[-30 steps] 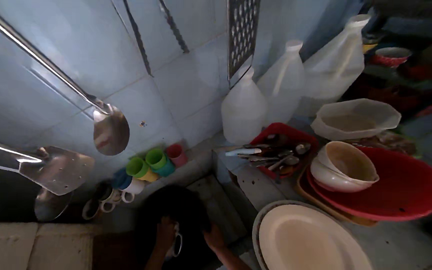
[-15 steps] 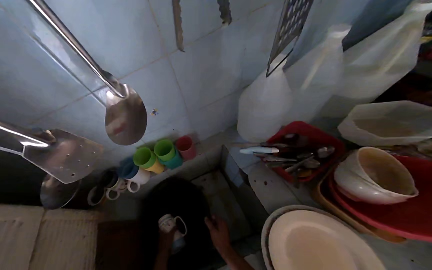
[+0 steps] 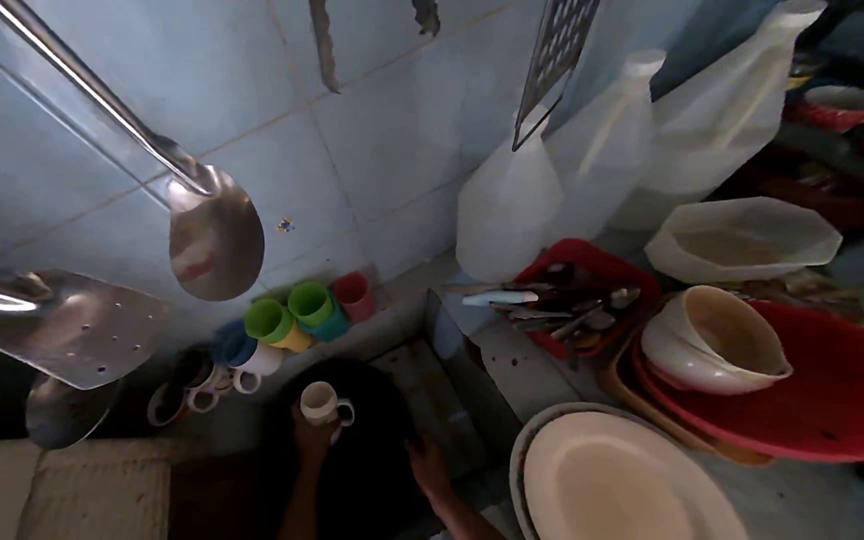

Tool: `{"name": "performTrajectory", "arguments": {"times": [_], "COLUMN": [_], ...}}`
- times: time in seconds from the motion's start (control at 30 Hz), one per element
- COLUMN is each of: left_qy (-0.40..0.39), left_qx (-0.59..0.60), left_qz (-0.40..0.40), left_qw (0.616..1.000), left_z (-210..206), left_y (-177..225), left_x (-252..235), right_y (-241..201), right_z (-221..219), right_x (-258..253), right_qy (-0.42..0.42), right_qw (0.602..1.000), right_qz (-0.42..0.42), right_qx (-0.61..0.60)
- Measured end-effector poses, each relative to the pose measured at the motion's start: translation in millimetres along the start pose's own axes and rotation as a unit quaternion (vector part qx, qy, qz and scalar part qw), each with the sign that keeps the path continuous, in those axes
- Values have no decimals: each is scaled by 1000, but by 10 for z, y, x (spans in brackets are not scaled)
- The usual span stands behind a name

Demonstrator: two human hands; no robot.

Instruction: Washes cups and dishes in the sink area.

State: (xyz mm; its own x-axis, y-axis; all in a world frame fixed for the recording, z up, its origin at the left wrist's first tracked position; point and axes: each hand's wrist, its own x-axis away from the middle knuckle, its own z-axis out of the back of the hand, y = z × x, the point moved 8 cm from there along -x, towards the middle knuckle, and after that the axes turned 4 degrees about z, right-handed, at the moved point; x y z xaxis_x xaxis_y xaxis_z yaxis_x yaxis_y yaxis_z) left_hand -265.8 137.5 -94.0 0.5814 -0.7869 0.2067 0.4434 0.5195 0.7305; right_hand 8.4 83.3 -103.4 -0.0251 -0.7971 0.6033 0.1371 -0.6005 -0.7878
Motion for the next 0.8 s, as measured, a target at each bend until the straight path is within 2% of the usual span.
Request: {"name": "performTrajectory", "arguments": {"times": [0.07, 0.13, 0.2, 0.23, 0.27, 0.3, 0.33, 0.4, 0.5, 0.6, 0.63, 0.73, 0.77, 0.8], "left_qy": [0, -12, -32, -40, -48, -57, -69, -110, -154, -139, -142, -159, -159, -160], "left_qx": [96, 202, 316, 361, 396, 419, 431, 437, 369, 329, 320, 288, 272, 257], "left_qz": [3, 12, 23, 34, 51, 67, 77, 51, -33, 77, 83, -10, -12, 12], "left_qw": [995, 979, 948, 931, 915, 904, 896, 891, 916, 931, 933, 944, 949, 953], "left_z": [87, 142, 160, 154, 136, 120, 112, 139, 340, 445, 493, 586, 546, 496], "left_y": [66, 155, 292, 379, 459, 527, 568, 584, 765, 802, 861, 1096, 1040, 917], "left_x": [179, 414, 707, 862, 1012, 1159, 1282, 1381, 1282, 1086, 1072, 991, 961, 956], "right_y": [-99, -280, -375, -395, -416, -426, -398, -335, -304, -500, -625, -897, -873, -801], "right_z": [41, 71, -62, -181, -304, -413, -486, -496, -332, -241, -214, -120, -125, -156], "right_x": [48, 127, 168, 182, 211, 256, 283, 289, 285, 440, 529, 579, 531, 487], "right_qy": [32, 59, 16, -39, -108, -168, -194, -202, -167, -139, -128, -82, -72, -68], "right_qw": [998, 985, 973, 971, 967, 955, 935, 900, 915, 942, 942, 923, 931, 949], "right_qz": [34, 140, 228, 230, 198, 144, 84, 16, 20, 87, 130, 282, 283, 241], "right_qx": [43, 80, 23, -41, -115, -196, -283, -386, -368, -291, -283, -250, -219, -191]}}
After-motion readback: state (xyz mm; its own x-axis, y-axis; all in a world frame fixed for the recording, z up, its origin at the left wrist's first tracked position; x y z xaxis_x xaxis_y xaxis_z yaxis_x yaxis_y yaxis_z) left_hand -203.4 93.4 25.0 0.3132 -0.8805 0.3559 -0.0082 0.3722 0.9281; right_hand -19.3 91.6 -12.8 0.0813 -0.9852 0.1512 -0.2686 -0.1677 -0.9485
